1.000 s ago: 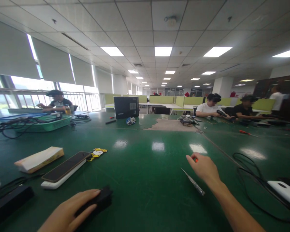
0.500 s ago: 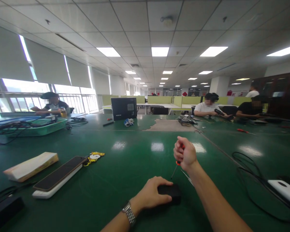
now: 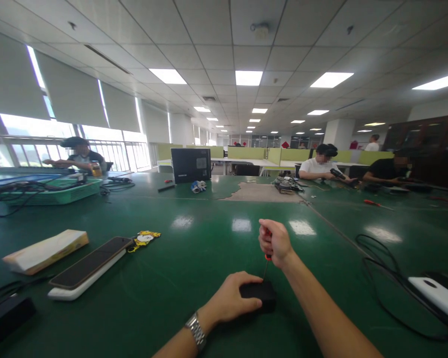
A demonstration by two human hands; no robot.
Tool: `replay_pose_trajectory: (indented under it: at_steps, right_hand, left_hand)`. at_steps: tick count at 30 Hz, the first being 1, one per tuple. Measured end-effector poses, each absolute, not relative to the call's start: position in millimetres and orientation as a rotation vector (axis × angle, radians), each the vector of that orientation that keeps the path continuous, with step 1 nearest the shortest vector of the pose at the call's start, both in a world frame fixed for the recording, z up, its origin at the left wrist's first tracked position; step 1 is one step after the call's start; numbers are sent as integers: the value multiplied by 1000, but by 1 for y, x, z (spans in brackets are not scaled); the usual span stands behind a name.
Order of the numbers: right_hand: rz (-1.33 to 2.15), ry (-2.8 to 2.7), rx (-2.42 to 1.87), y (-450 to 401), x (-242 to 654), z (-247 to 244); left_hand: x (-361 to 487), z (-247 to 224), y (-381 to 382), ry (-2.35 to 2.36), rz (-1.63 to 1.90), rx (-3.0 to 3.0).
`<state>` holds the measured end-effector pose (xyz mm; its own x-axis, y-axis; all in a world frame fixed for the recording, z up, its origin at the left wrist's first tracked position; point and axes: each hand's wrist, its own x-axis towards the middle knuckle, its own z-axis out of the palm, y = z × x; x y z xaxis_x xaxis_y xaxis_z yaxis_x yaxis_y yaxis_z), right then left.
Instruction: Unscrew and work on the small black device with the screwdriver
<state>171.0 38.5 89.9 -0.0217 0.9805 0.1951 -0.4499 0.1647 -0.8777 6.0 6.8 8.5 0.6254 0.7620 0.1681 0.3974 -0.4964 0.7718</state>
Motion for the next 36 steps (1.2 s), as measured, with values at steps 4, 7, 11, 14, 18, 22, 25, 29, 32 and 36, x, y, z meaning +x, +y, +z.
replay_pose_trajectory:
  at_steps: [4, 7, 11, 14, 18, 22, 25, 29, 32, 36]
  right_hand:
    - [1343, -1021, -664, 36, 170, 90]
    - [1328, -1066, -587, 35, 167, 90]
    - [1241, -1130, -683, 40, 169, 86]
    - [1180, -1180, -819, 46, 178, 83]
    - [1214, -1239, -859, 46, 194, 84]
    - [1285, -1330, -919, 42, 209, 90]
    - [1366, -1417, -841, 41, 215, 93]
    - [1478, -1387, -685, 39, 211, 92]
    - [1530, -1285, -697, 39, 205, 90]
    - [1471, -1191, -737, 41, 202, 88]
  left_hand:
    - [6, 7, 6, 897, 658, 2150]
    - [6, 7, 6, 897, 667, 2184]
    - [6, 7, 6, 904, 664, 2203]
    - [6, 7, 6, 904, 675, 2212]
    - [5, 6, 4, 908, 684, 2198]
    - [4, 7, 4, 919, 676, 2188]
    - [4, 7, 4, 906, 678, 2192]
    - [3, 7, 4, 893, 672, 2195]
    - [3, 7, 4, 903, 666, 2194]
    - [3, 8, 3, 908, 651, 2196]
